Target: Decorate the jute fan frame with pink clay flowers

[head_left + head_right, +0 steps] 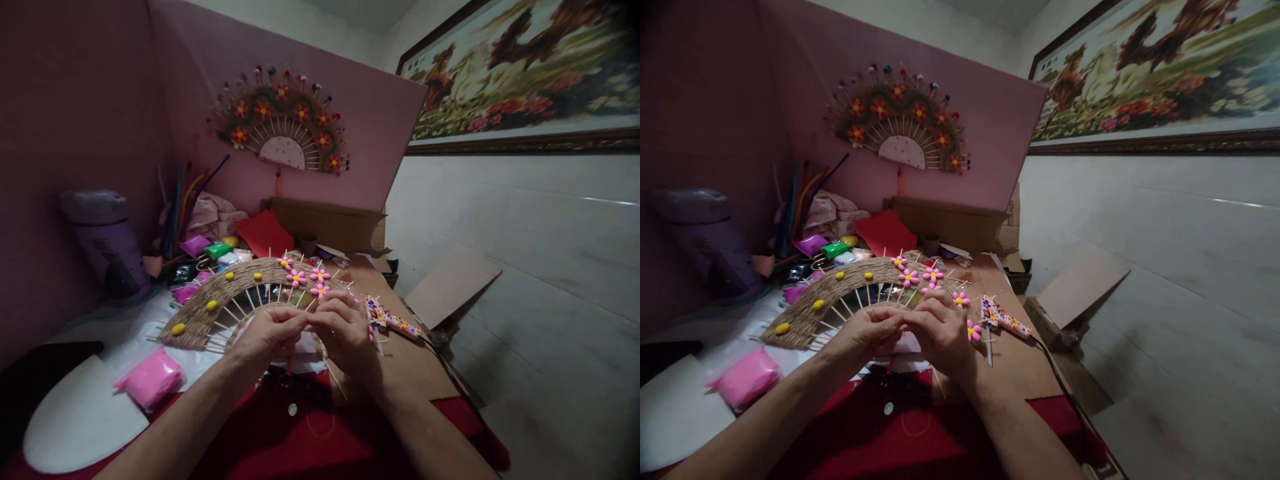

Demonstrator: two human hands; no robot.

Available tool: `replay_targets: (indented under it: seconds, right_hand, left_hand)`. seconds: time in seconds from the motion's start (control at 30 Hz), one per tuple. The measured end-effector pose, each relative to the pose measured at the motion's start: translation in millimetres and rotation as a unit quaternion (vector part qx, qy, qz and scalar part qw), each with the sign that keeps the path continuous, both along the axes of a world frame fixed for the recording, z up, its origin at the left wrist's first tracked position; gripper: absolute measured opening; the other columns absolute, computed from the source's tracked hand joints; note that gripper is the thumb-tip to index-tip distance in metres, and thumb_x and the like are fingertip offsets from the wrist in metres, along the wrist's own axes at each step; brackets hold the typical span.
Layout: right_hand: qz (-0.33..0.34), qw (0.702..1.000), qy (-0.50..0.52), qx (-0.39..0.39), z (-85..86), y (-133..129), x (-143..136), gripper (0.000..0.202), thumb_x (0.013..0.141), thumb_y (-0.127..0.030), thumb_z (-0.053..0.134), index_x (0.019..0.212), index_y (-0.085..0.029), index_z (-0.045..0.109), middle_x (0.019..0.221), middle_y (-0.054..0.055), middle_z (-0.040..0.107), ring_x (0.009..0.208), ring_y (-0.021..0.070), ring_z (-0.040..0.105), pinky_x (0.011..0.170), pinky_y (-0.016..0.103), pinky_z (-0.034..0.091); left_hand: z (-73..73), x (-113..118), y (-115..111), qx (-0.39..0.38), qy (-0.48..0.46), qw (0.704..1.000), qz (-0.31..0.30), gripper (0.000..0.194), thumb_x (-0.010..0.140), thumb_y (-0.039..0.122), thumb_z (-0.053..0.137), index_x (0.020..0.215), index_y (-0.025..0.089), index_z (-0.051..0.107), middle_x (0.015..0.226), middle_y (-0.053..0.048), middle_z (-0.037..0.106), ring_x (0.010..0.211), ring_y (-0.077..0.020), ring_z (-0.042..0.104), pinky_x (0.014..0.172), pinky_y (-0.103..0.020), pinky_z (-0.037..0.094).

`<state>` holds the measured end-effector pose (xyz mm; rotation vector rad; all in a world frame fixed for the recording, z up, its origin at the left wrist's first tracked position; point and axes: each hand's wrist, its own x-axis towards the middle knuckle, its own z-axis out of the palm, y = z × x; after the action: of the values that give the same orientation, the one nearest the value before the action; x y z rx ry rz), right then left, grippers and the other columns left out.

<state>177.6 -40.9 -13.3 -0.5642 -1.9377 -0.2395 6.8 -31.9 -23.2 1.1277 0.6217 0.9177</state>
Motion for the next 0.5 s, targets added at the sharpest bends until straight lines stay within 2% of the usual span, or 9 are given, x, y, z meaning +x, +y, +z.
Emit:
replay_targets:
  seconds: [0.13, 0.23, 0.33, 0.5]
  right_hand:
    - [-0.012, 1.0, -0.003, -0.002, 0.7, 0.7, 0.9, 0.006, 0.081, -0.018, 0.065, 0.084, -0.022, 0.062, 0.073, 0.002, 0.064, 0.082, 0.0186, 0.057, 0.079, 0.038, 0.052]
    - [0.0, 1.0, 0.002, 0.018, 0.4, 1.4, 4.7, 0.009, 0.08, -0.024, 0.067, 0.087, -0.022, 0.061, 0.074, 0.002, 0.065, 0.08, 0.0192, 0.058, 0.079, 0.039, 0.051]
    - [-0.006, 0.997, 0.065, 0.036, -0.6, 2.0, 11.6, 0.01, 0.087, -0.027, 0.056, 0.095, -0.023, 0.061, 0.075, 0.002, 0.066, 0.079, 0.02, 0.059, 0.079, 0.042, 0.05]
    - [-0.086, 0.976, 0.194, 0.049, 0.0, 8.0, 24.4, 0.021, 0.091, -0.02, 0.042, 0.09, -0.022, 0.063, 0.073, 0.003, 0.062, 0.082, 0.021, 0.057, 0.077, 0.042, 0.047]
  left_hand:
    - [0.1, -0.5, -0.8, 0.003, 0.005, 1.0, -0.011, 0.029, 0.069, 0.039, 0.075, 0.069, 0.013, 0.061, 0.051, 0.004, 0.044, 0.043, -0.0042, 0.034, 0.043, -0.02, 0.019]
    - [2.9, 0.3, -2.1, -0.012, -0.008, 1.0, -0.007, 0.03, 0.069, 0.039, 0.075, 0.069, 0.014, 0.058, 0.05, 0.005, 0.044, 0.042, -0.0035, 0.032, 0.042, -0.02, 0.017]
    - [5.7, 1.2, -2.1, -0.046, -0.044, 0.998, 0.01, 0.035, 0.072, 0.043, 0.071, 0.065, 0.014, 0.054, 0.05, 0.007, 0.039, 0.042, -0.0023, 0.027, 0.042, -0.019, 0.015]
    - [6.9, 1.6, -0.4, -0.073, -0.05, 0.996, 0.03, 0.036, 0.072, 0.046, 0.07, 0.07, 0.013, 0.055, 0.05, 0.005, 0.044, 0.041, -0.0016, 0.026, 0.041, -0.018, 0.014]
